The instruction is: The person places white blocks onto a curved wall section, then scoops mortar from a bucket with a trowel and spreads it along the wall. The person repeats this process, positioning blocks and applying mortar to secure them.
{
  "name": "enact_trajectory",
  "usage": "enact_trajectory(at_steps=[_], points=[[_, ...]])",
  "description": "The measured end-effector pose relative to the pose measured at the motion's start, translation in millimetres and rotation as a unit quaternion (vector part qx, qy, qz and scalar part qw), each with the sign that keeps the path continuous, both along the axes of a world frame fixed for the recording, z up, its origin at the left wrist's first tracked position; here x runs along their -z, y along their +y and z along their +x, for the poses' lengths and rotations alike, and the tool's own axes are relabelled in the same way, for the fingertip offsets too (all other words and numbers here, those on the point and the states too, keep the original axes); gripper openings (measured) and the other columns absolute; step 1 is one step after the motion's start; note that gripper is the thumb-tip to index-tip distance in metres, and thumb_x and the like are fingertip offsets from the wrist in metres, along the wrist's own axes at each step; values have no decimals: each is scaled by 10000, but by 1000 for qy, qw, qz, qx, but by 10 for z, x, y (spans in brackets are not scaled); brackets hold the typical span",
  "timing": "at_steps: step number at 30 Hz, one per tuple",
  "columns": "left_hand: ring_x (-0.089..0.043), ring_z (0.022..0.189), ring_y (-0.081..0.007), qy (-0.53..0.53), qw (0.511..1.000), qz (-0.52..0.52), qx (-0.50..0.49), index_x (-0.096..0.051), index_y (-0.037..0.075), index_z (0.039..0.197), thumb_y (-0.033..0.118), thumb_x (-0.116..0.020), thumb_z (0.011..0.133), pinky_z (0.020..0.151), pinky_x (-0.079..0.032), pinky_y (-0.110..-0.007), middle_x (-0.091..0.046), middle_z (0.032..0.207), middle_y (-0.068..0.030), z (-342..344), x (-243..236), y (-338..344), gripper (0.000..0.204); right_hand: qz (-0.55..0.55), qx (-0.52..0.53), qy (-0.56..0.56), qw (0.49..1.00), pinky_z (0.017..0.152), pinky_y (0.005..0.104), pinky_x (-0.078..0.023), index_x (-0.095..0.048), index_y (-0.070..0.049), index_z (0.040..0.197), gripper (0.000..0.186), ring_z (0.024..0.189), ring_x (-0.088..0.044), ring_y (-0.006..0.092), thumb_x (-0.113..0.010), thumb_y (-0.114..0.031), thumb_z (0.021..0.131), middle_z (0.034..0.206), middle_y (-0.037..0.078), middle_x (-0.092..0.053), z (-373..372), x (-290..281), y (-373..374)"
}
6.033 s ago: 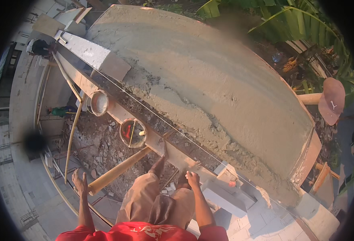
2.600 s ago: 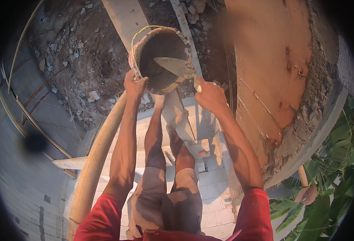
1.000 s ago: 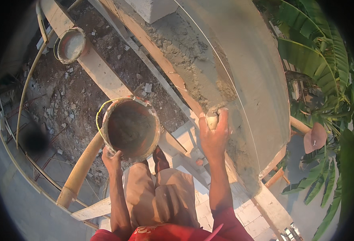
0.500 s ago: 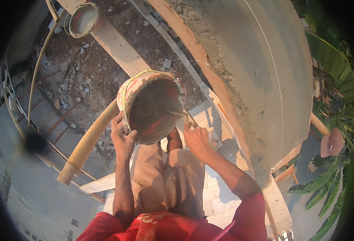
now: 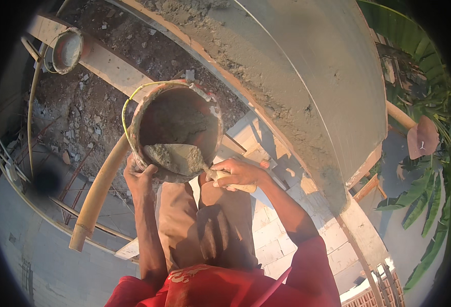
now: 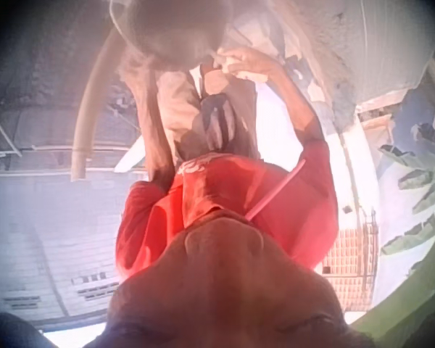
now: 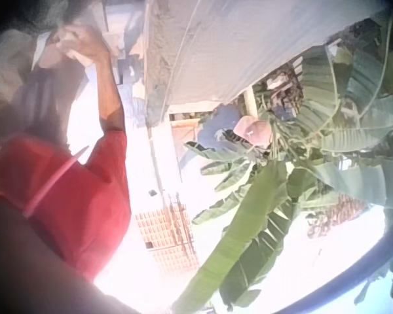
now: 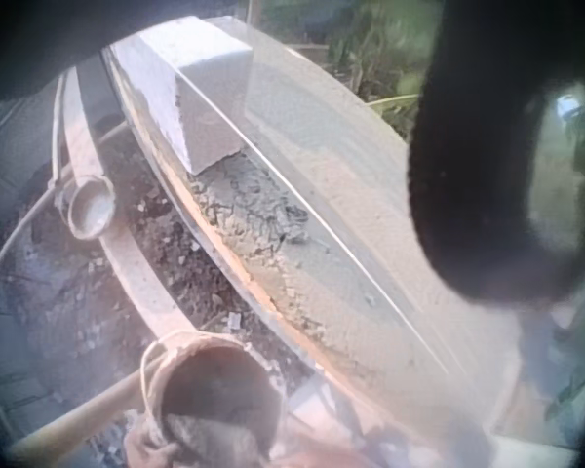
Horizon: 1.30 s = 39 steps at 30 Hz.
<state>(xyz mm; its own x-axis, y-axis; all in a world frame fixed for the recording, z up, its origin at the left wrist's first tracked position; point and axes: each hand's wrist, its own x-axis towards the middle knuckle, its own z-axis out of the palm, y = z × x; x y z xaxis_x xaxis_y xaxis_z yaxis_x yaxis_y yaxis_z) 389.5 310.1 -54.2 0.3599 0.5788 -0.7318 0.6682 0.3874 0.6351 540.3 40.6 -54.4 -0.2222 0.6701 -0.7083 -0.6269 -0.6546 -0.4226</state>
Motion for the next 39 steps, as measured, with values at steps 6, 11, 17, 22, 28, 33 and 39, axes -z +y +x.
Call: enact_trajectory(at_steps=[6,11,17,22,28,33,39], points=[[-620,1073,-189,-25,1000,-12,-13,-682,-67,1119,-104,-653,658,874,-527,-297,-578,1297,-91,-68,119,-27,463,-48,147,-307,939,708,295,-503,-663,86,1171,466,740,-656,150,-771,-200,819,844,98,-693,87,-629,-561],[-633,1038,-186,1,999,40,29,-658,-81,1165,-106,-652,655,818,-544,-283,-573,1280,-92,-88,170,-43,511,-199,191,-551,788,740,331,-526,-684,77,1030,408,785,-670,178,-839,-191,764,883,137,-716,219,-1164,-549],[-648,891,-156,12,999,28,21,-635,-74,1192,-115,-648,661,742,-556,-284,-578,1236,-78,-109,178,-5,533,-53,531,-127,836,474,275,-462,-595,45,1171,481,537,-565,137,-743,-281,851,748,85,-601,490,-1048,-396],[-626,700,-132,-18,1000,-7,-19,-641,-16,1120,-91,-638,689,652,-538,-275,-656,937,-43,-123,127,-32,438,26,538,-52,841,486,274,-465,-596,49,1195,520,557,-573,145,-759,-306,851,768,85,-599,442,-807,-240],[-618,780,-140,-7,1000,14,26,-634,-19,1122,-86,-646,688,700,-519,-282,-652,952,-39,-311,289,45,439,-66,506,-193,838,532,297,-487,-645,25,1131,488,592,-617,152,-795,-292,792,803,77,-638,197,-1142,-592],[-634,725,-127,-1,998,48,40,-645,-6,1079,-62,-629,743,595,-522,-273,-665,897,-39,-241,253,14,341,-289,264,-634,667,690,353,-538,-676,17,1064,342,754,-682,213,-798,-131,780,866,101,-698,-151,-1331,-1090],[-623,798,-134,-9,999,-2,35,-633,-23,1126,-81,-637,715,705,-517,-271,-654,959,-35,-180,196,32,415,-436,198,-675,561,761,381,-546,-648,10,1034,289,851,-690,342,-787,-60,790,1005,172,-713,-629,-982,-1462]])
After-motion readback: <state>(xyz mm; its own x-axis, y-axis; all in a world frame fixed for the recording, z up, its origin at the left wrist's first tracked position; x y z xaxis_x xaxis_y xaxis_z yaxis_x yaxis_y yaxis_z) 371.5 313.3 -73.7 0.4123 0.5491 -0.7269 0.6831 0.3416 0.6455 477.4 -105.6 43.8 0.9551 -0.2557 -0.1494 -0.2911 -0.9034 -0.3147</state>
